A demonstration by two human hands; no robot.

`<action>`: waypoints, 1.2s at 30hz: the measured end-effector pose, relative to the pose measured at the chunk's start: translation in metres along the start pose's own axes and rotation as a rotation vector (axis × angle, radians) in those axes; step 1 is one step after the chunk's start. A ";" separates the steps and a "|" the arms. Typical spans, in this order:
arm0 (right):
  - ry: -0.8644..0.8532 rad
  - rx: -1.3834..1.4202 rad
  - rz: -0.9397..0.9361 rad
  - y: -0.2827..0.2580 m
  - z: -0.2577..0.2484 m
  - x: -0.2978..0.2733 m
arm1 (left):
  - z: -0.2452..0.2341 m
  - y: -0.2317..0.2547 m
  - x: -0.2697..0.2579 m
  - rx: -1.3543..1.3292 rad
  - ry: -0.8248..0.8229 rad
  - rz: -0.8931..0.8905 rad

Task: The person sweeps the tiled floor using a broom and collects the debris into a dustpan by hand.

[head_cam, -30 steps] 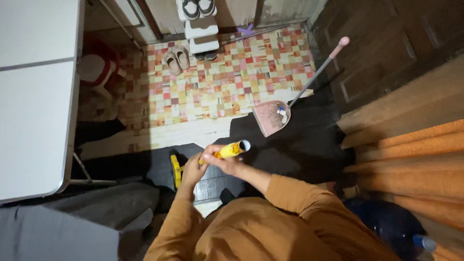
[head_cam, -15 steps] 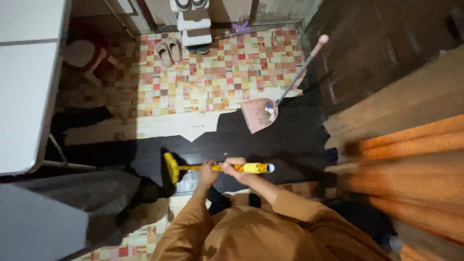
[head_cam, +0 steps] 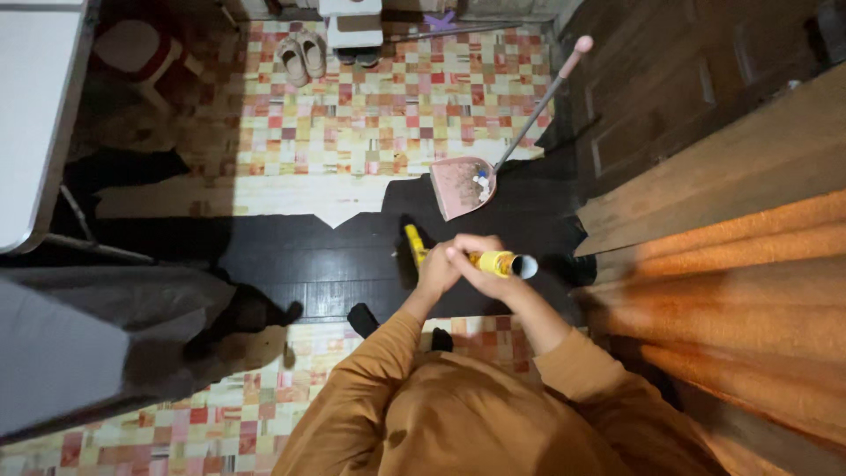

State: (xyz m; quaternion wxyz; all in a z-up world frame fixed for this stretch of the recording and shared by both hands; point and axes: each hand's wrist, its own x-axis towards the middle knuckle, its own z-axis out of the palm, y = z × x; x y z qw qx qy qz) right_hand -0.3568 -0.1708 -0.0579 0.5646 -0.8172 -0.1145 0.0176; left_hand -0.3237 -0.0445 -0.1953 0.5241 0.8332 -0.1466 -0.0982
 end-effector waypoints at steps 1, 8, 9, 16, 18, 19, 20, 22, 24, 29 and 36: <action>0.020 0.075 0.031 -0.010 -0.004 0.004 | -0.005 0.007 0.004 0.059 0.046 0.033; 0.280 0.445 -0.257 -0.068 -0.023 0.038 | -0.075 0.037 0.023 0.418 0.155 0.152; 0.256 0.482 -0.277 -0.071 -0.020 0.046 | -0.090 0.036 0.022 0.422 0.200 0.206; 0.075 0.651 -0.143 -0.035 0.065 0.106 | -0.218 -0.054 0.024 0.625 0.258 0.010; 0.001 0.512 0.035 -0.007 0.116 0.126 | -0.245 -0.110 0.016 0.616 0.295 -0.036; -0.033 0.441 -0.105 0.006 0.146 0.136 | -0.257 -0.139 0.009 0.586 0.292 -0.055; -0.068 0.368 -0.245 0.018 0.174 0.141 | -0.267 -0.166 0.004 0.566 0.284 -0.090; -0.179 0.317 -0.151 0.034 0.221 0.144 | -0.278 -0.214 -0.009 0.532 0.197 -0.201; -0.235 0.250 -0.198 0.041 0.249 0.139 | -0.281 -0.244 -0.021 0.490 0.088 -0.290; -0.194 0.282 -0.057 0.029 0.239 0.195 | -0.291 -0.250 0.014 0.536 -0.008 -0.195; -0.104 0.176 0.045 -0.036 0.157 0.248 | -0.259 -0.177 0.102 0.264 -0.155 0.068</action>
